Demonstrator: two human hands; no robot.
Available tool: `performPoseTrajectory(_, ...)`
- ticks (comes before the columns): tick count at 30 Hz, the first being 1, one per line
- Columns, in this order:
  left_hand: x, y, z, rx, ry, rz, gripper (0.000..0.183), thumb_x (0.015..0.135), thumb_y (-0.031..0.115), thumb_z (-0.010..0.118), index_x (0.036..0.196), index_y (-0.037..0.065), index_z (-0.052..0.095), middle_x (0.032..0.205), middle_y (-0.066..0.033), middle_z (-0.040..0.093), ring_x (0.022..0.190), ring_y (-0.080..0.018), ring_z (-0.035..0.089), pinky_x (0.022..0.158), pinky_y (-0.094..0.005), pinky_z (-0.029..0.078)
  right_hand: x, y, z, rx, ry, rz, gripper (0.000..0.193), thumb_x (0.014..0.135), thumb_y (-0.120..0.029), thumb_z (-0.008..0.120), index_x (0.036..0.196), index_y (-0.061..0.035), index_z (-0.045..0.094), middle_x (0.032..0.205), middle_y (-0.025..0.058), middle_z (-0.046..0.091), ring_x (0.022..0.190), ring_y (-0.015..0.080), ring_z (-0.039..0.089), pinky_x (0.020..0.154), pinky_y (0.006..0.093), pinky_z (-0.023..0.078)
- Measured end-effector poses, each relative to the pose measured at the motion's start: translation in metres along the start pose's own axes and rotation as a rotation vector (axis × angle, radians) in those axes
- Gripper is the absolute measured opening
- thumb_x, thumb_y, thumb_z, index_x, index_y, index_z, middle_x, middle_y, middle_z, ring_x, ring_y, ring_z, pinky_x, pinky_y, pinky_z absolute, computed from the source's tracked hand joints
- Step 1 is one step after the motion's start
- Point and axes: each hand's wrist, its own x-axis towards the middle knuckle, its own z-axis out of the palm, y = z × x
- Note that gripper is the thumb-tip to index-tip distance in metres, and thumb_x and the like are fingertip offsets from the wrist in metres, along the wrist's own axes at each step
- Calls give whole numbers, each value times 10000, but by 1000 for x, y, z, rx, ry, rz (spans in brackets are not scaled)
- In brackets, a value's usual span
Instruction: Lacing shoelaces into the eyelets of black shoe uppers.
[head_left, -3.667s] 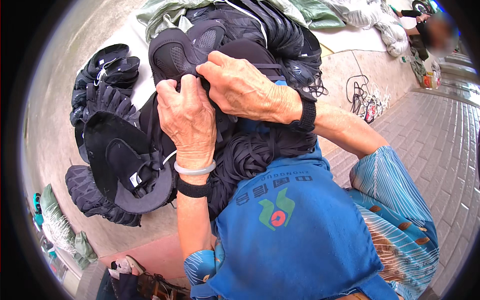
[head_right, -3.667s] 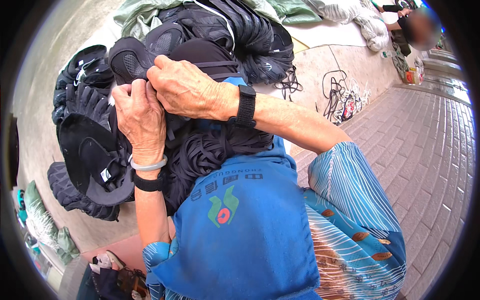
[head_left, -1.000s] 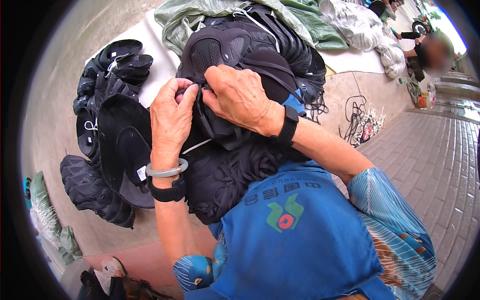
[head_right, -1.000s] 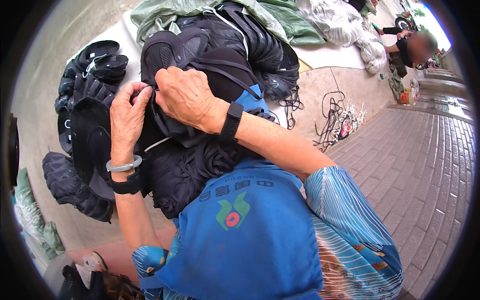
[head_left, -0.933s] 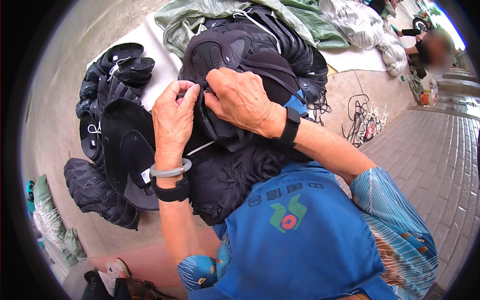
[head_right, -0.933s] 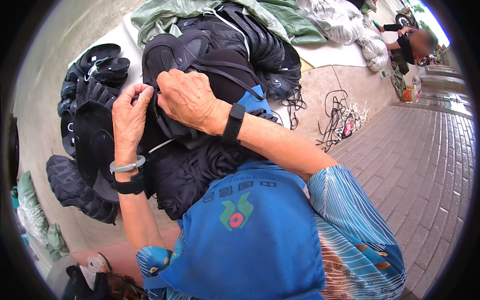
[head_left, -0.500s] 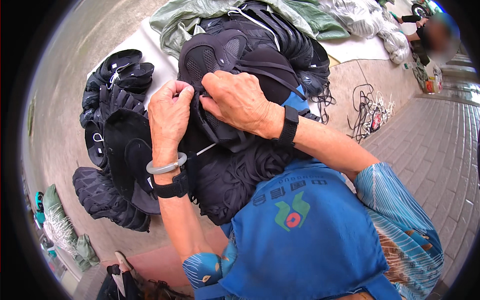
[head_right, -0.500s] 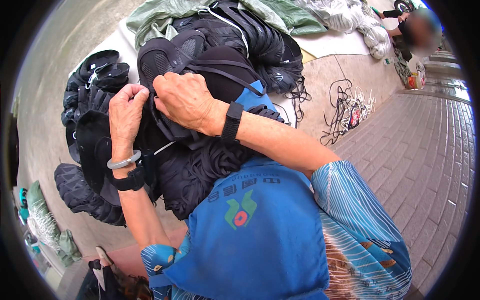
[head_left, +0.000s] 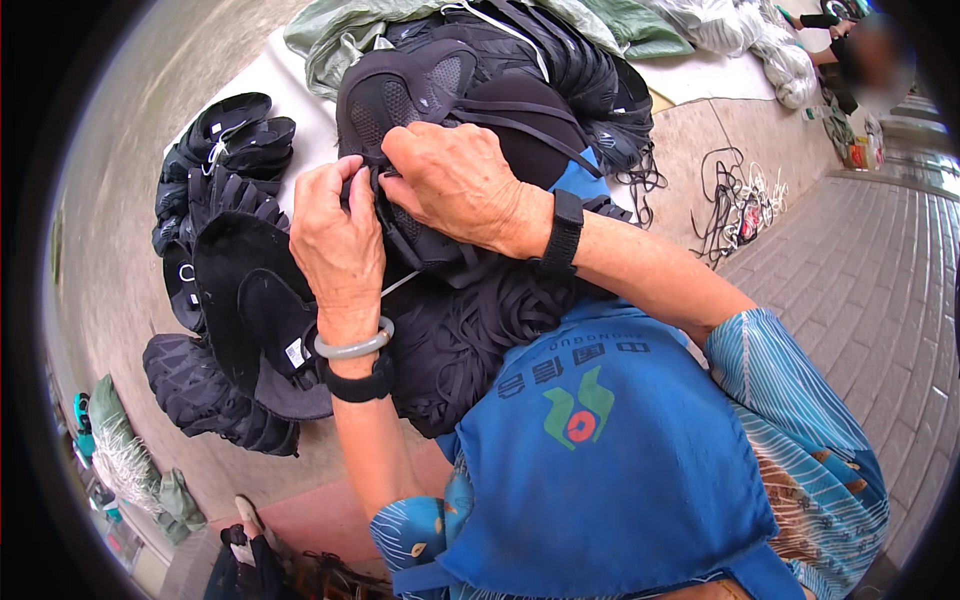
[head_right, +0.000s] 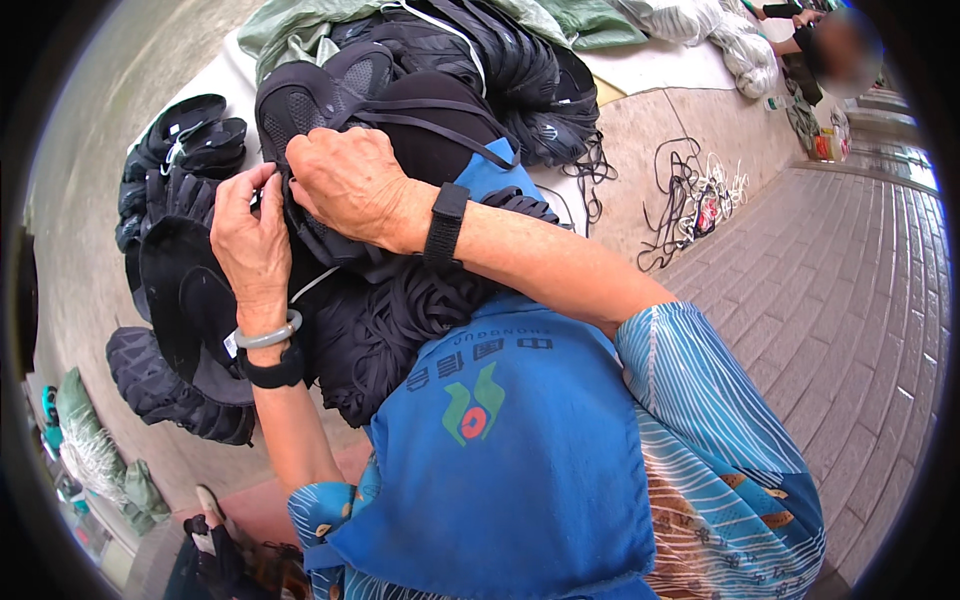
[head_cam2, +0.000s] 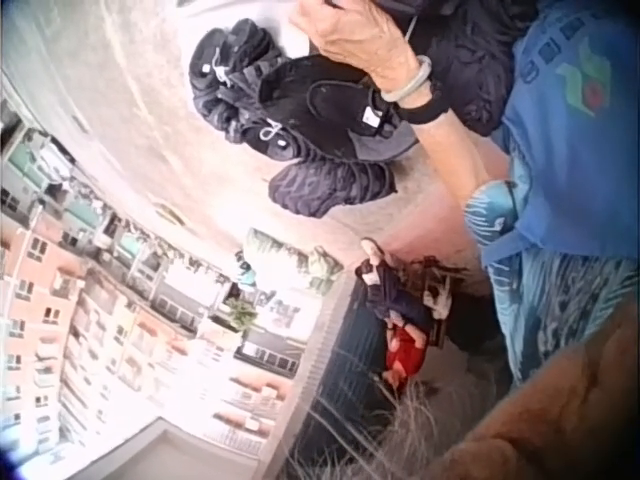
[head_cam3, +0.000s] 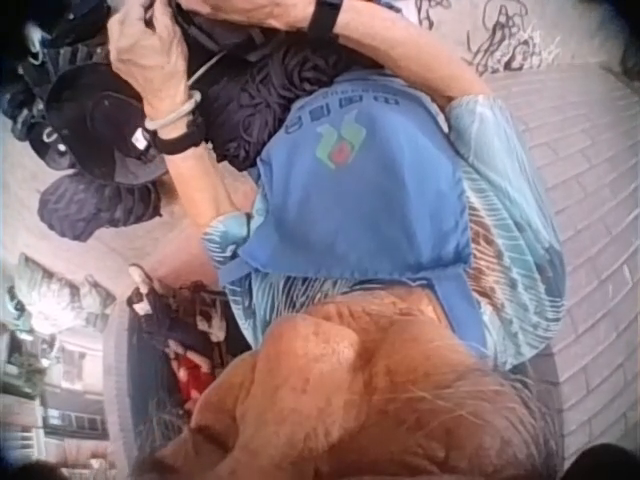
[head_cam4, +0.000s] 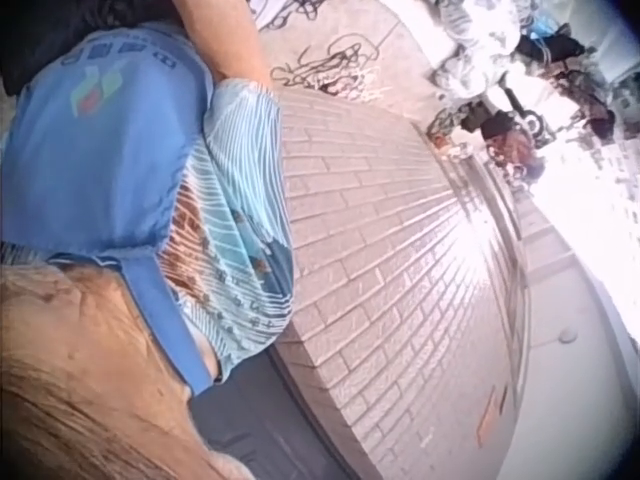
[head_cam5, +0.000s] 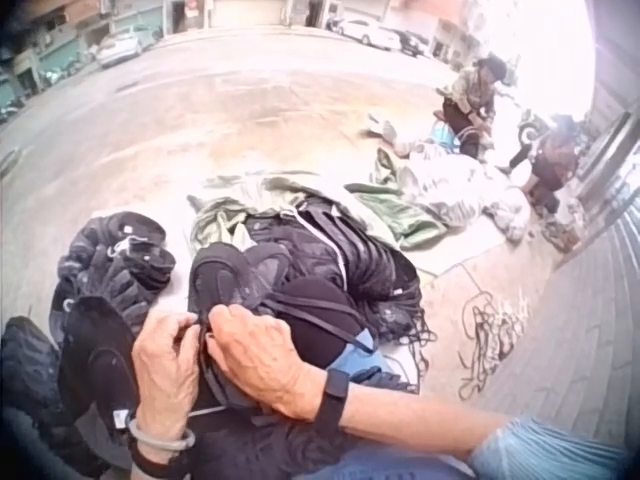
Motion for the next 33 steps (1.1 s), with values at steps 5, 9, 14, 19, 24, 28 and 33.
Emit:
performPoseTrajectory(5,-7,17,-24,-19,-403,-153,474,813,55,549,1273,-45,496,1295,-197,490,1015,-337,602,871,-385,497,1,-1,-3,51,-31,2,197,797,-202,647,840,-23,576,802,154,630,728,349,654,644,447,508)
performPoseTrajectory(9,-8,18,-22,108,-429,-46,572,791,121,592,1307,-71,440,1300,-219,475,1086,-368,569,910,-414,477,1,1,0,53,-41,10,202,793,-200,649,852,-19,581,810,157,633,738,350,654,660,450,505)
performPoseTrajectory(14,-13,22,-15,194,-327,39,520,795,76,580,1276,-77,456,1234,-223,503,1041,-387,577,877,-425,487,1,-1,-3,58,-64,24,205,780,-199,656,855,-20,590,824,157,637,746,349,655,672,456,503)
performPoseTrajectory(19,-13,18,1,273,-205,57,401,803,-1,544,1199,-65,528,1119,-203,563,962,-393,607,810,-438,505,1,0,-4,25,-63,10,198,768,-196,660,852,-26,599,822,153,640,751,344,659,663,445,513)
performPoseTrajectory(24,-4,-6,-14,77,-278,134,318,793,-34,534,1102,-45,607,995,-201,615,902,-397,619,796,-437,512,-3,-2,-5,-29,-130,-69,234,782,-204,689,885,-46,550,845,125,614,748,331,645,629,428,519)
performPoseTrajectory(28,2,-15,-15,-55,-317,170,317,789,-45,515,1091,-48,611,932,-226,613,860,-409,609,776,-444,493,-4,-1,-5,-90,-158,-82,244,786,-206,694,891,-45,545,846,122,604,738,319,649,615,417,520)
performPoseTrajectory(33,8,-17,-20,-77,-363,102,313,776,-43,527,1070,-36,632,907,-216,611,849,-398,608,771,-430,487,-3,-2,4,-184,-82,-185,190,783,-186,675,845,-53,554,764,97,575,645,270,648,518,367,510)
